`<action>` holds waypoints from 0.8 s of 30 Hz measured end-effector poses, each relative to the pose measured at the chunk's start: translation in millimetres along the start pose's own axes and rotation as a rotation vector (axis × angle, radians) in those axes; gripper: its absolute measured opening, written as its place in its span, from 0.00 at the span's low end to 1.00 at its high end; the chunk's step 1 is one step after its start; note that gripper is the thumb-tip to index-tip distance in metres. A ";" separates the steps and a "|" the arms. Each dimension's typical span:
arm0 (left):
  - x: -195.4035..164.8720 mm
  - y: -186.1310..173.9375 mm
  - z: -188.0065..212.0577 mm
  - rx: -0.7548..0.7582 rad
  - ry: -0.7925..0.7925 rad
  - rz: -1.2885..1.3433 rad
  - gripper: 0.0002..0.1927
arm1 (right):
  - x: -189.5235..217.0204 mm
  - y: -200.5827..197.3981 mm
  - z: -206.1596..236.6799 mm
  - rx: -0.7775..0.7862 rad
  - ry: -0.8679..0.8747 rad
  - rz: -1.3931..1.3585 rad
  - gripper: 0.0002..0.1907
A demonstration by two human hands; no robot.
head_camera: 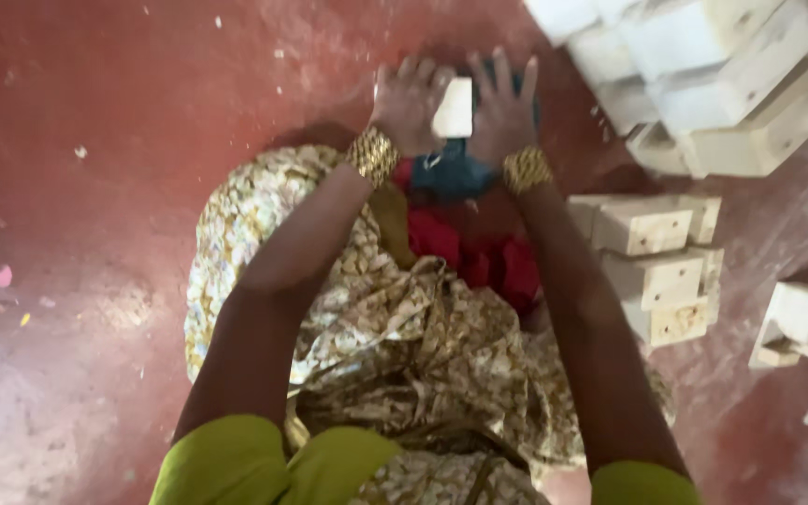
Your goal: The person sits on the floor of a workshop and wipes small wooden blocks one at a time with a blue cloth, then sets each wiped piece onto a pile of finished pieces beside them. A red cloth rests on their lap throughout.
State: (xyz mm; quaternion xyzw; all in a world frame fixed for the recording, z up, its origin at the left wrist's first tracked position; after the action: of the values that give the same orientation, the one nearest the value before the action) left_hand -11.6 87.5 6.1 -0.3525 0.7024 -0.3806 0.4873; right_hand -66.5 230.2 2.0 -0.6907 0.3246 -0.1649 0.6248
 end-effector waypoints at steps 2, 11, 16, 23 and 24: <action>1.7 1.3 -1.6 0.008 -0.018 -0.013 0.51 | 10.3 -19.0 4.5 -0.097 -0.041 0.076 0.22; -1.7 -9.5 -0.3 -0.015 0.009 0.057 0.53 | 70.2 -52.8 152.5 0.213 0.015 -0.166 0.19; -4.1 -26.4 -1.0 -0.067 -0.021 0.205 0.55 | -8.0 -73.3 153.5 0.233 0.334 -0.526 0.29; -12.1 -16.8 -2.4 -0.102 0.047 0.133 0.53 | -87.9 -65.0 43.4 -0.063 0.278 -0.377 0.35; -12.3 -14.4 -1.7 -0.121 0.062 0.108 0.52 | -83.3 -45.3 26.8 -0.047 0.268 -0.336 0.32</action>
State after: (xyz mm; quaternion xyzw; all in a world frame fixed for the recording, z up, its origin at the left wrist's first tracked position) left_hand -8.0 91.8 24.3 -0.3309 0.7569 -0.3215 0.4629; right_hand -99.7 305.4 56.3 -0.7213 0.2889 -0.3496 0.5235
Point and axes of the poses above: each hand's wrist, its own z-axis away from the middle knuckle, its own y-axis out of the palm, x = y × z, the point moved 7 cm from there along -z, towards the middle knuckle, and after that the axes turned 11 degrees about y, right-handed, at the moved point
